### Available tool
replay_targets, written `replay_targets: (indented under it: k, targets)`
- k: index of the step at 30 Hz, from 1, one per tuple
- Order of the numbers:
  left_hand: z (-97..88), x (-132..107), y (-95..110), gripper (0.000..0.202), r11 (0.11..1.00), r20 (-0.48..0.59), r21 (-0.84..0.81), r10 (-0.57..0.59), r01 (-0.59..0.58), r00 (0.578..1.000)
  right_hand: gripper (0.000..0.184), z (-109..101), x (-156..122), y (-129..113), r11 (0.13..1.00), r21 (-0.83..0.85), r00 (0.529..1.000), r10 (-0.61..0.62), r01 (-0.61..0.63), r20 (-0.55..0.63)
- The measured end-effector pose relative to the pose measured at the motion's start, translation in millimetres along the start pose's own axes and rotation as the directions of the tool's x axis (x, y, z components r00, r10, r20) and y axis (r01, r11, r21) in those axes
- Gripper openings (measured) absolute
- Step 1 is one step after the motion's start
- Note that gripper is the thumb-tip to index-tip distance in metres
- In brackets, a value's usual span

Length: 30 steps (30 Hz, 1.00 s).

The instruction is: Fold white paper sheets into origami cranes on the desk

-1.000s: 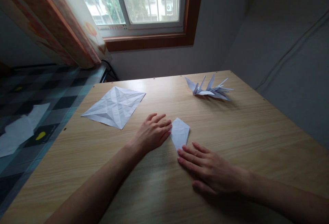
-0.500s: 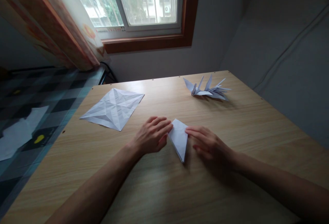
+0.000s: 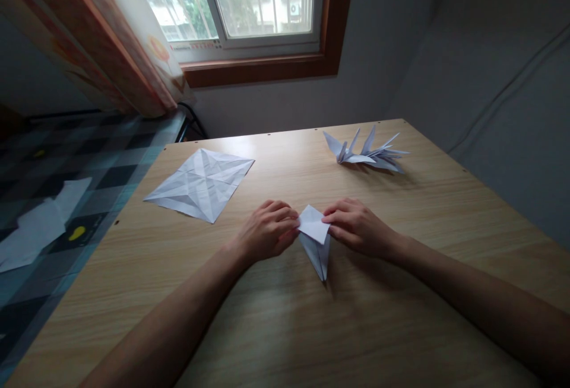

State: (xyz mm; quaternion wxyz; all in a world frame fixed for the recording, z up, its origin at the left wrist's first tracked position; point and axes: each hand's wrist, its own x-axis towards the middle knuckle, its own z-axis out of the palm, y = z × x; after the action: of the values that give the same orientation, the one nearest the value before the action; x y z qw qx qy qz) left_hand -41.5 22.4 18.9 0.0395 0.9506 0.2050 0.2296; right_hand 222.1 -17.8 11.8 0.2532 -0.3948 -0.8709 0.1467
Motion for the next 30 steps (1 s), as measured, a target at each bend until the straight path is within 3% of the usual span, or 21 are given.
replay_targets:
  k: [4, 10, 17, 22, 30]
  targets:
    - [5.0, 2.3, 3.4, 0.015, 0.992, -0.037, 0.024, -0.12, 0.121, 0.992, 0.02, 2.3, 13.8, -1.5, 0.989, 0.023, 0.989, 0.147, -0.147, -0.016]
    - [11.6, 6.3, 11.5, 0.014, 0.92, -0.064, 0.133, -0.363, 0.368, 0.93, 0.01, 7.2, 27.8, -7.1, 0.919, -0.113, 0.923, 0.384, -0.378, 0.033]
    - [10.4, 5.5, 12.7, 0.019, 0.955, -0.006, 0.147, -0.261, 0.259, 0.965, 0.022, 8.9, 26.1, -11.4, 0.889, -0.142, 0.899, 0.436, -0.436, -0.03]
    - [8.8, 6.3, 13.1, 0.03, 0.947, 0.037, 0.116, -0.304, 0.298, 0.952, 0.028, 8.8, 19.2, -13.3, 0.895, -0.111, 0.902, 0.431, -0.431, -0.026]
    - [9.1, 6.2, 9.7, 0.038, 0.911, 0.006, 0.033, -0.411, 0.41, 0.912, 0.011, 3.7, 25.3, -16.0, 0.873, 0.024, 0.873, 0.488, -0.488, 0.019]
